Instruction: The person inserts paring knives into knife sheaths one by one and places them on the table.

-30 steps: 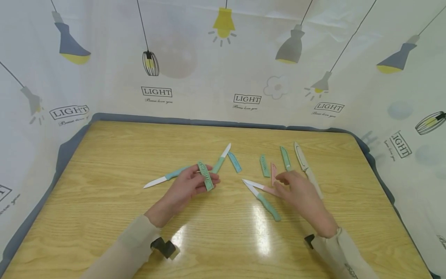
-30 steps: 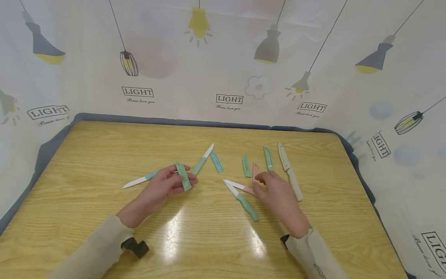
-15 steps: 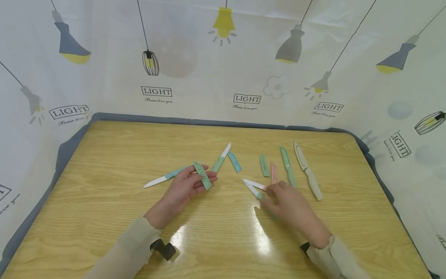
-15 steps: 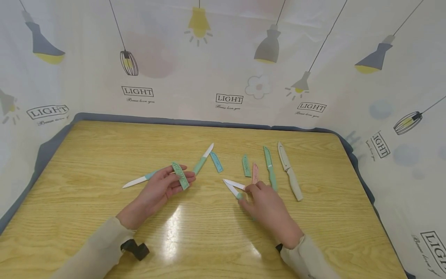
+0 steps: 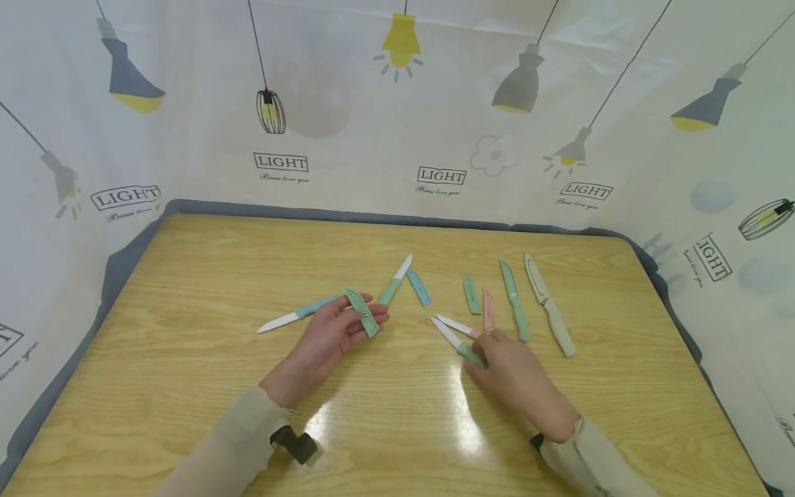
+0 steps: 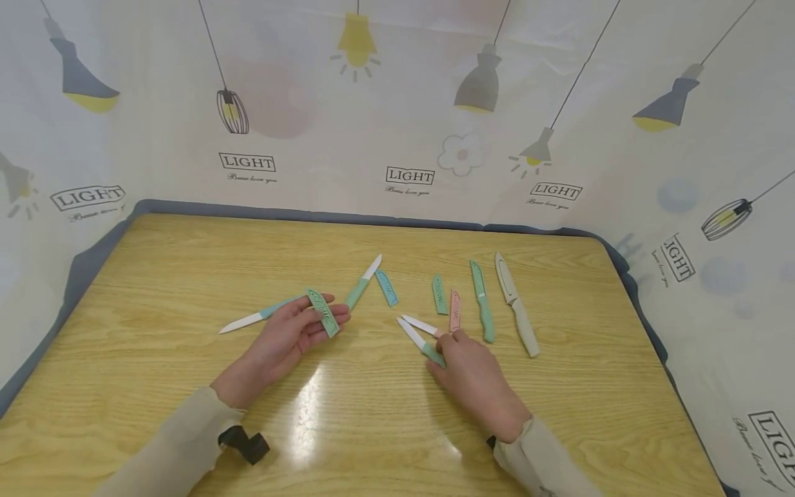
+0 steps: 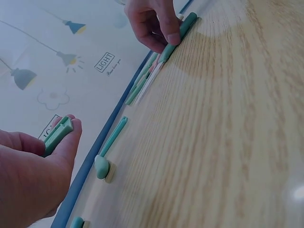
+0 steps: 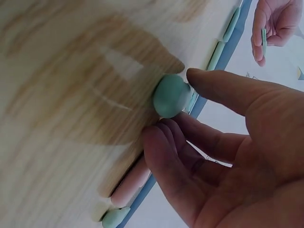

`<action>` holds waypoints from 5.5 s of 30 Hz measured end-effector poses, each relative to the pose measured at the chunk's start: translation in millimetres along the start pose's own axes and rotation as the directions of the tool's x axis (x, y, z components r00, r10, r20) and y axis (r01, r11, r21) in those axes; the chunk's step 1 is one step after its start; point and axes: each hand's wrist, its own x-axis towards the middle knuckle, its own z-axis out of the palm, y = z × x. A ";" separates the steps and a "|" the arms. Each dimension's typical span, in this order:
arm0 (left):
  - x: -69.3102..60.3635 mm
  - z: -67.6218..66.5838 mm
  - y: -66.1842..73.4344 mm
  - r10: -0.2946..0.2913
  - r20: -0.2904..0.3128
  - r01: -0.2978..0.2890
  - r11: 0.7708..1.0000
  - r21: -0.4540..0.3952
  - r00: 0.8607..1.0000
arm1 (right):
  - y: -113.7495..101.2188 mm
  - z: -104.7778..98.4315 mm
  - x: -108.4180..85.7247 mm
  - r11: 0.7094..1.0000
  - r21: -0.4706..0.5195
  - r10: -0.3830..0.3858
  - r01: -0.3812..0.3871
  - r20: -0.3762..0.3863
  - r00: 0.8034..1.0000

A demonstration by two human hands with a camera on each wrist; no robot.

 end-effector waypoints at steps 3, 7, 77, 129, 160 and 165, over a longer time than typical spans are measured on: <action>0.5 -0.1 -0.4 -0.004 -0.015 0.003 1.000 -0.025 1.000 | -0.1 1.2 0.5 1.000 0.009 -0.017 0.018 -0.004 1.000; 1.1 0.6 -1.0 0.001 -0.058 -0.006 0.997 -0.078 0.998 | -0.1 2.4 2.6 0.999 0.019 -0.034 0.033 0.005 0.999; 7.0 39.7 -17.2 0.149 -0.111 -0.170 0.962 -0.213 0.983 | -43.4 7.7 18.3 0.796 0.604 -0.105 0.031 0.088 0.991; 3.4 44.5 -19.9 0.182 -0.114 -0.198 0.968 -0.152 0.977 | -53.4 14.7 23.5 0.765 0.644 -0.083 -0.010 0.113 0.990; 6.0 52.1 -28.5 0.127 -0.172 -0.156 0.973 -0.167 0.977 | -61.3 15.8 29.8 0.855 0.513 -0.089 0.074 0.003 0.996; 6.8 52.4 -28.1 0.122 -0.209 -0.163 0.968 -0.191 0.970 | -60.1 18.1 31.5 0.958 0.249 -0.108 0.143 -0.149 0.983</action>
